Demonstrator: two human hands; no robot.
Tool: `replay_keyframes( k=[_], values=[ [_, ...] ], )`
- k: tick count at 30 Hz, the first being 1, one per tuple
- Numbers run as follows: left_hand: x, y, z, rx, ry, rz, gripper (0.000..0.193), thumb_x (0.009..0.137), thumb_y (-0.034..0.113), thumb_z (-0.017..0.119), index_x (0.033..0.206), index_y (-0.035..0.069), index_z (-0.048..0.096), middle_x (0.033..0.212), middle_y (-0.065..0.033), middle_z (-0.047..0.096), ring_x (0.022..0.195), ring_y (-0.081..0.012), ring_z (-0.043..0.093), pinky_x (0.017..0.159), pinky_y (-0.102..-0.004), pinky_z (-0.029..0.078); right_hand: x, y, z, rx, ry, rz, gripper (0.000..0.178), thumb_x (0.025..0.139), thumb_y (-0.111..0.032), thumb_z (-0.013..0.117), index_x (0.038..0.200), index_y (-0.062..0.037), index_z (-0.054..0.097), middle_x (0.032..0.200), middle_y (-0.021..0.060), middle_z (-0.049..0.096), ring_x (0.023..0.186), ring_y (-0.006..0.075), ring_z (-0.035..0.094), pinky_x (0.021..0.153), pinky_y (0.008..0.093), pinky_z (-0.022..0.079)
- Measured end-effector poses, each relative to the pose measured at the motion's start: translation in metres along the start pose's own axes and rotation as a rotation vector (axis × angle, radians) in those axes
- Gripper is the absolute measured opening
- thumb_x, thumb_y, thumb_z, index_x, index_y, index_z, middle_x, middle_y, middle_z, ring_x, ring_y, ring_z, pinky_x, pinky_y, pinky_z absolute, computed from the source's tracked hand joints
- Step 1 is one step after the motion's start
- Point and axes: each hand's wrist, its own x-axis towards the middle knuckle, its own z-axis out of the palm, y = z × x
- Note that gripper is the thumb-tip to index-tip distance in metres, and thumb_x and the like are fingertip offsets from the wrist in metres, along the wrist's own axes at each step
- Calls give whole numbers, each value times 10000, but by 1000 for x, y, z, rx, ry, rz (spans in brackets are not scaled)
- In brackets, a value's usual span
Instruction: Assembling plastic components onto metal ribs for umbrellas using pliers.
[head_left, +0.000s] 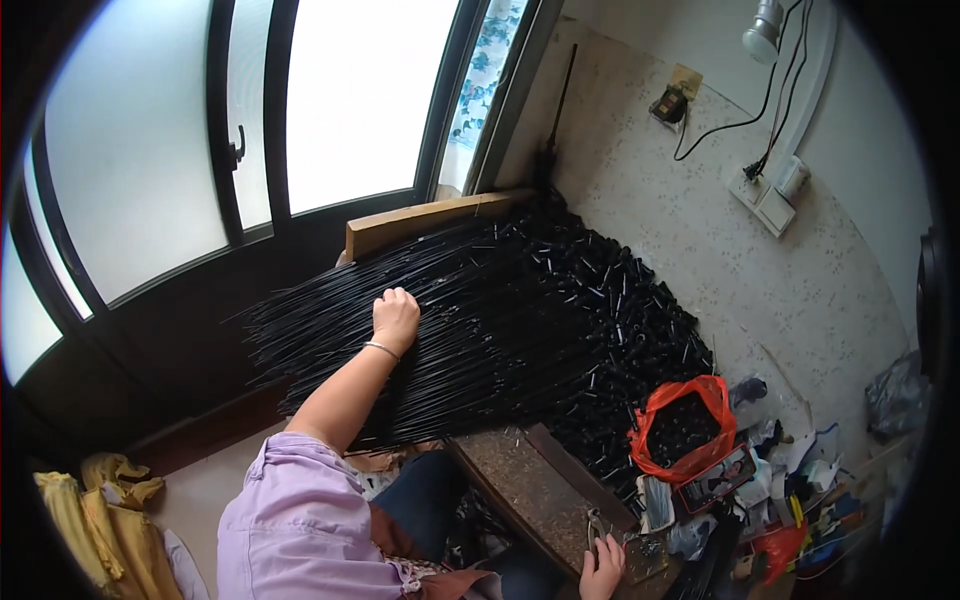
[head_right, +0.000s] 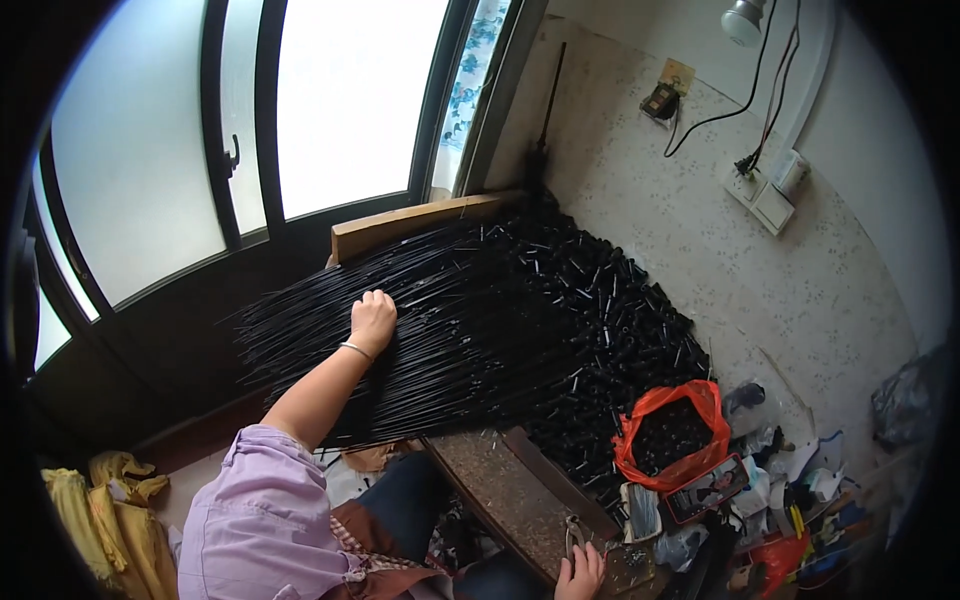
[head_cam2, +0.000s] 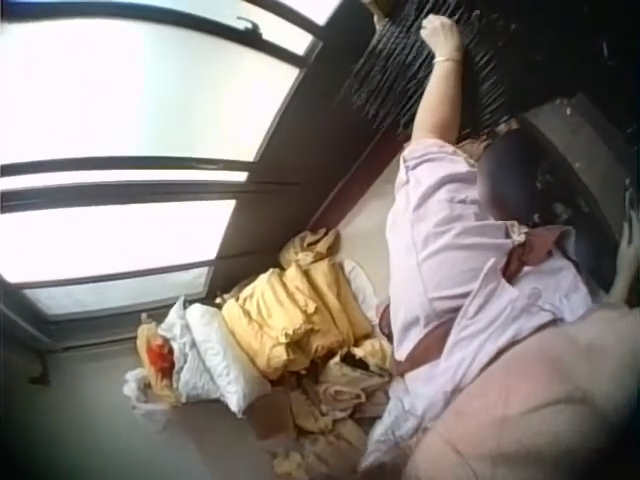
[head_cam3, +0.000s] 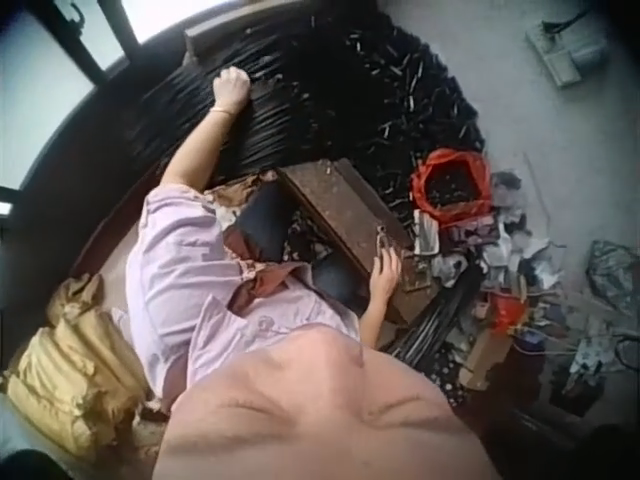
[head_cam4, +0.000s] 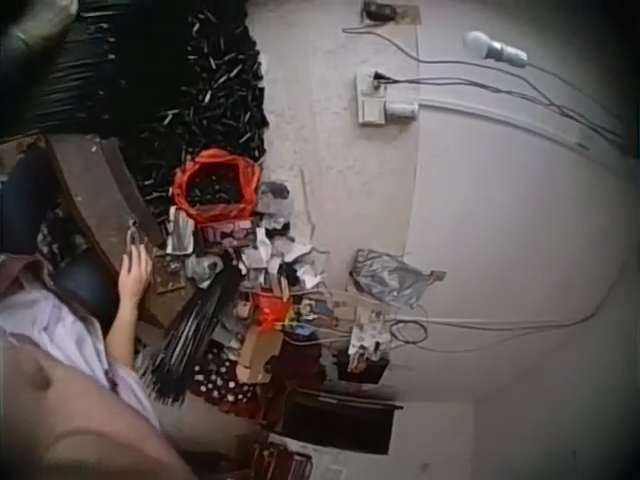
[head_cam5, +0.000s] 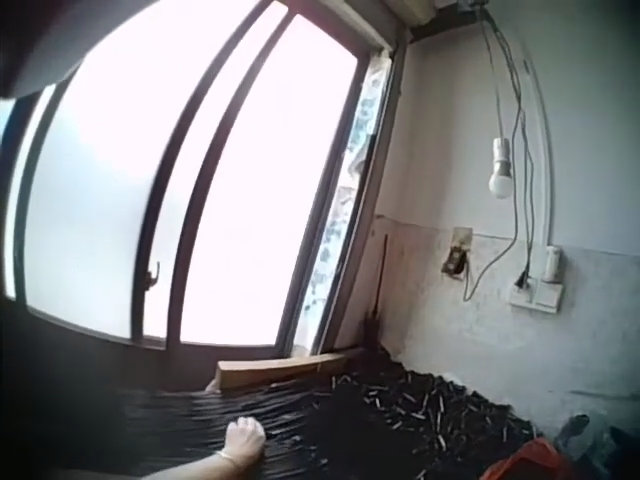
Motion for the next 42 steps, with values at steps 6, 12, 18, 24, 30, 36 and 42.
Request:
replay_keyframes(
  k=[6, 12, 18, 24, 30, 36, 42],
  values=[
    [24, -10, -9, -193, -64, 61, 109, 786, 136, 497, 779, 79, 590, 819, -79, 573, 789, -227, 588, 611, -340, 499, -6, 0, -2, -45, 36, 74, 276, 851, -221, 553, 1034, -21, 604, 1149, 158, 548, 1086, 340, 474, 927, 419, 365],
    [42, -24, -48, -434, -189, -22, 137, 740, 153, 609, 817, 44, 576, 885, -125, 583, 822, -281, 601, 685, -370, 507, -5, 0, -1, -52, 72, 60, 266, 844, -216, 558, 1027, -29, 608, 1146, 152, 553, 1075, 339, 484, 925, 417, 368],
    [37, -23, -55, -422, -72, 17, 135, 728, 135, 606, 817, 49, 551, 901, -114, 565, 873, -293, 576, 719, -371, 501, -6, 3, 1, -8, 96, 54, 250, 842, -211, 561, 1012, -35, 612, 1135, 149, 561, 1071, 335, 490, 927, 418, 368],
    [40, -29, -41, -299, -355, 11, 98, 749, 111, 576, 824, 51, 557, 855, -102, 584, 881, -274, 576, 685, -371, 509, -9, 9, 5, 12, 106, 73, 256, 773, -174, 613, 994, -44, 610, 1138, 154, 547, 1074, 333, 479, 931, 431, 358],
    [34, -24, -87, -286, -460, -29, 283, 796, 300, 606, 860, 25, 625, 909, -138, 636, 873, -306, 615, 736, -383, 506, -10, 6, 4, 28, 144, 71, 261, 709, -151, 657, 946, -49, 617, 1102, 133, 559, 1049, 333, 481, 920, 431, 360],
    [62, -36, -163, -210, -401, -88, 318, 699, 312, 691, 842, 29, 673, 861, -159, 652, 841, -292, 633, 726, -369, 514, -13, 18, 9, 29, 137, 70, 262, 709, -150, 662, 946, -48, 616, 1105, 133, 557, 1054, 330, 479, 923, 431, 358],
    [92, -73, -204, -503, -595, -96, 310, 684, 296, 648, 763, -4, 658, 661, -89, 611, 541, -164, 559, 540, -285, 465, -11, 15, 8, 31, 148, 71, 257, 708, -142, 665, 938, -39, 614, 1097, 138, 560, 1055, 335, 479, 924, 430, 361]
  ],
)
